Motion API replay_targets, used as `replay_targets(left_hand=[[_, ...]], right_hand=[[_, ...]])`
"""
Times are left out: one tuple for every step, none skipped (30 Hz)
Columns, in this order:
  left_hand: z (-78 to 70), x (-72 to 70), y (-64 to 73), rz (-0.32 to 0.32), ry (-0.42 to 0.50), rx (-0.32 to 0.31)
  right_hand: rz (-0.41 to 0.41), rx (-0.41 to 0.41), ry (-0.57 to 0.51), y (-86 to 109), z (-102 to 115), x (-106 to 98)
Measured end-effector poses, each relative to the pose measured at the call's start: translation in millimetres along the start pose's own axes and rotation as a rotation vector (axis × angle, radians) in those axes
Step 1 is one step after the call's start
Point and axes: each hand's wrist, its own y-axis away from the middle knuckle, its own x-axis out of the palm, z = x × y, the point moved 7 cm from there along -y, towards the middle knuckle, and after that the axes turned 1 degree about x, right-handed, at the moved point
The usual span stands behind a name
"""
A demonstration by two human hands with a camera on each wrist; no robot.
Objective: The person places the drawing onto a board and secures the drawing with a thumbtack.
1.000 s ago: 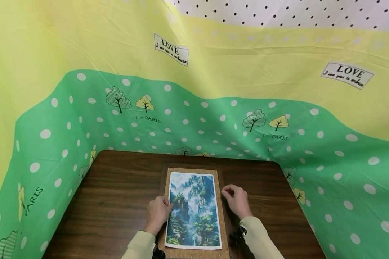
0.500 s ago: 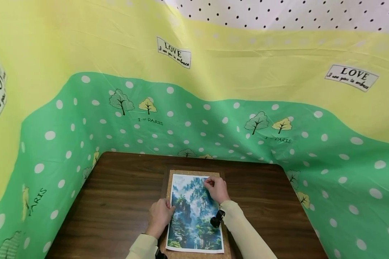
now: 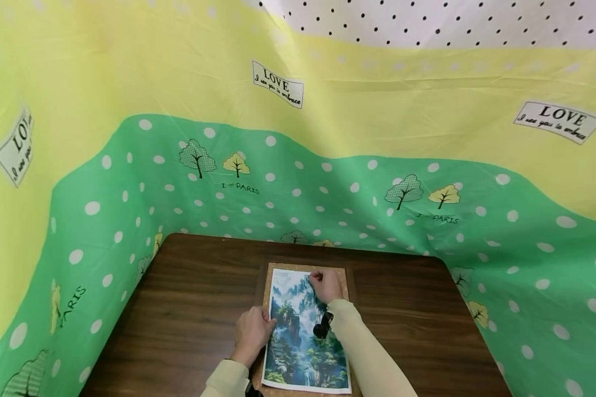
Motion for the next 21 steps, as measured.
replay_targets(left_hand=[[-0.8,0.2,-0.8,-0.003,0.002,0.005],[-1.3,0.8,-1.6,-0.002,0.003,0.006],[-2.0,1.2,-2.1,-0.003,0.002,0.010],[-2.5,1.5,-2.5,-0.002,0.003,0.011],[-2.7,1.9,-2.7,0.001,0.005,0.010],[-2.9,2.1,-2.7,0.002,0.005,0.012],[-3.1,2.2,-2.7,0.004,0.004,0.014],[-3.2,2.1,-2.5,0.004,0.004,0.015],[-2.9,2.1,-2.2,0.006,0.002,0.014],[-2.4,2.0,-2.0,0.009,0.000,0.009],[-1.7,2.0,-1.7,0.013,-0.002,0.004],[-1.2,2.0,-1.6,0.016,-0.006,0.001],[-0.6,2.1,-1.3,0.022,-0.005,-0.003],[0.2,2.3,-1.2,0.023,-0.006,-0.005],[0.9,2.4,-1.3,0.026,-0.007,-0.007],[1.5,2.7,-1.5,0.029,-0.004,-0.009],[2.1,3.3,-1.6,0.034,-0.001,-0.013],[2.4,3.5,-1.8,0.033,-0.001,-0.012],[3.0,3.9,-2.0,0.030,-0.002,-0.012],[3.0,3.9,-2.1,0.027,-0.002,-0.008],[3.1,4.2,-2.2,0.028,0.000,-0.009]], right_hand=[[-0.008,0.004,0.008,-1.9,0.1,-0.7],[-0.017,0.013,0.019,-3.7,-0.2,-1.4],[-0.026,0.019,0.033,-5.2,-0.4,-2.1],[-0.034,0.028,0.045,-6.5,-0.7,-2.6],[-0.041,0.039,0.060,-7.6,-1.2,-2.9],[-0.049,0.049,0.071,-8.5,-1.5,-3.0],[-0.056,0.061,0.076,-9.1,-1.9,-2.9],[-0.063,0.071,0.086,-9.7,-2.4,-2.3],[-0.069,0.082,0.092,-10.1,-2.9,-1.5],[-0.075,0.092,0.094,-10.1,-2.6,-0.7],[-0.079,0.101,0.097,-10.0,-2.3,0.3],[-0.083,0.112,0.100,-9.7,-2.1,1.4],[-0.085,0.127,0.101,-9.3,-2.0,2.4],[-0.087,0.136,0.107,-9.0,-1.5,3.3],[-0.092,0.142,0.110,-8.6,-0.6,3.7],[-0.094,0.149,0.114,-8.2,0.3,3.9],[-0.096,0.153,0.121,-8.0,0.9,4.1],[-0.096,0.158,0.127,-8.2,1.0,4.3],[-0.094,0.159,0.132,-8.4,1.3,4.5],[-0.092,0.158,0.138,-8.9,1.5,4.7],[-0.088,0.159,0.141,-9.3,1.7,4.9]])
